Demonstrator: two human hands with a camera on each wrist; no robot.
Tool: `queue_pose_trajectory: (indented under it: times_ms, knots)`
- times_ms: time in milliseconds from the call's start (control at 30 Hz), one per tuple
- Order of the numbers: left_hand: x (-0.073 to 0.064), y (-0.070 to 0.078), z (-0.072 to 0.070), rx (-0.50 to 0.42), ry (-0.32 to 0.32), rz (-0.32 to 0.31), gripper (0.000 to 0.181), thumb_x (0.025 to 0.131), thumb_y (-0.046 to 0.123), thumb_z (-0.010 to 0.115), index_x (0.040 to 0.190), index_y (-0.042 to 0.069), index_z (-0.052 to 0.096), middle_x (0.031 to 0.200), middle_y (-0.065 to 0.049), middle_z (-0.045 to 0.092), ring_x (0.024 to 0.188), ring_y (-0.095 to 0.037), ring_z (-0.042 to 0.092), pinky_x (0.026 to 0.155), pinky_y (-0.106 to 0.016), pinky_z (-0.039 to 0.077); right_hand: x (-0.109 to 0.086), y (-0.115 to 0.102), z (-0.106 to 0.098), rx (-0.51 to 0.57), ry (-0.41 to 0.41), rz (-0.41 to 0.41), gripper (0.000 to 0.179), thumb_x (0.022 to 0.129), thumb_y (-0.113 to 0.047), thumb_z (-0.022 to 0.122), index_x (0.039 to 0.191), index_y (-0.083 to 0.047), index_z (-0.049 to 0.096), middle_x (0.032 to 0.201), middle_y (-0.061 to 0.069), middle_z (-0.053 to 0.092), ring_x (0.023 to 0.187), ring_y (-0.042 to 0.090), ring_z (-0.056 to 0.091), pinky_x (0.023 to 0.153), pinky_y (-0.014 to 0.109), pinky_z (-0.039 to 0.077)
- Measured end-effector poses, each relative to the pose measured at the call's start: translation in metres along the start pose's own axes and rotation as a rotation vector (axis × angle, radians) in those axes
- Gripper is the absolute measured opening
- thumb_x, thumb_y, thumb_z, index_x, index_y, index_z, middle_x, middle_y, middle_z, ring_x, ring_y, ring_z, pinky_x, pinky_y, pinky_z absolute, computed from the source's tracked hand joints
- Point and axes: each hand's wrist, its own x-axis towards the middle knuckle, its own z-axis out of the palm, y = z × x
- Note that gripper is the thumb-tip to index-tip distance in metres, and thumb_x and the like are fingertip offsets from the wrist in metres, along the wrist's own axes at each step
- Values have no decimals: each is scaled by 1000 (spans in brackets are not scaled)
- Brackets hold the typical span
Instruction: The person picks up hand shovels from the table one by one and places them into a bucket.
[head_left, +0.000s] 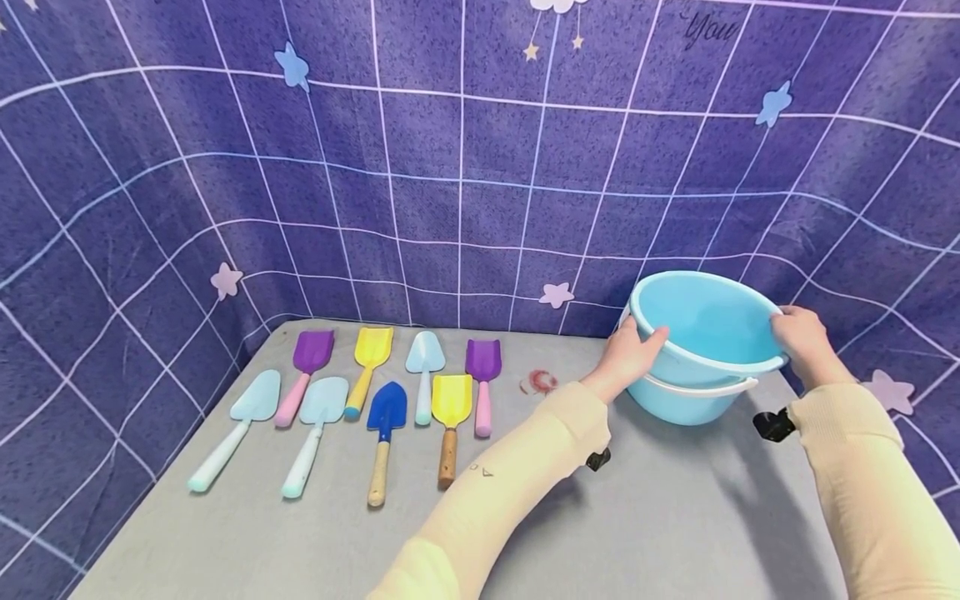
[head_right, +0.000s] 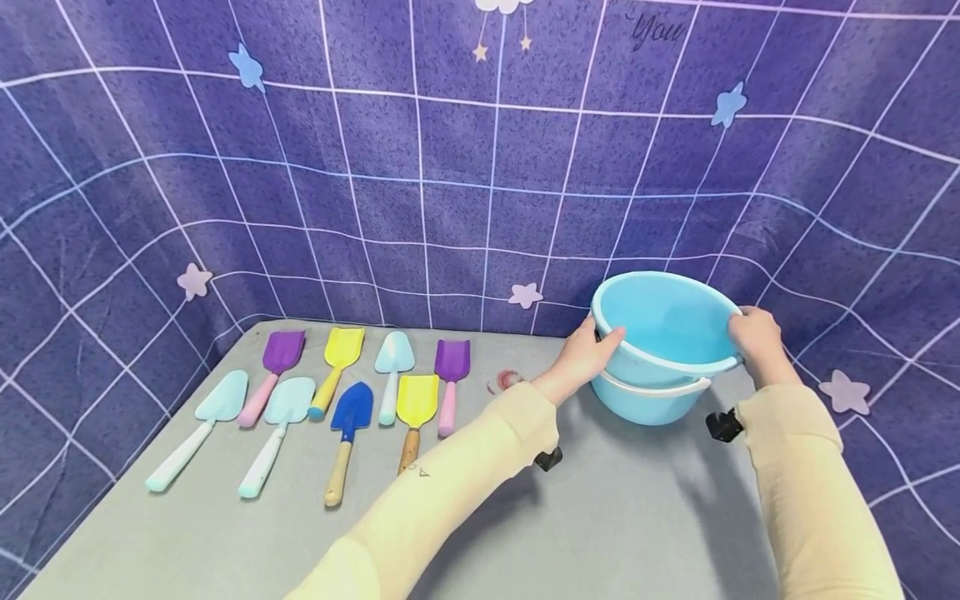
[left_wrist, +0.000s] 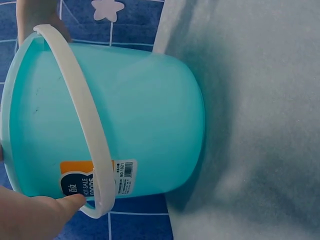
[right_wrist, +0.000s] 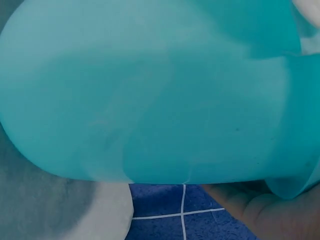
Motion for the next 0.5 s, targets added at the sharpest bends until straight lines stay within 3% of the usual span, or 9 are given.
queue_pose_trajectory:
  times_ms: [200,333,500]
  knots:
    - [-2,-1,-6,21,0,3,65,94,47,49,144,9,34,141,-7,47,129,-17,44,103,-28,37,-2,-5,1,34,15,5,50,96,-13,27,135,18,32,119,40,47,76,27,60,52,17,45]
    - [-5,-1,-12,29,2,4,66,93,48,49,144,9,35,140,-7,48,129,-17,45,103,-27,37,-4,-11,3,52,5,6,51,95,-12,27,136,18,31,118,40,47,76,27,60,56,24,51]
    - [-12,-1,-20,3,13,-10,65,93,47,51,143,9,37,139,-7,49,128,-16,46,103,-27,37,-10,-19,2,17,-23,-34,51,96,-14,26,133,21,31,121,40,45,78,26,59,55,17,46]
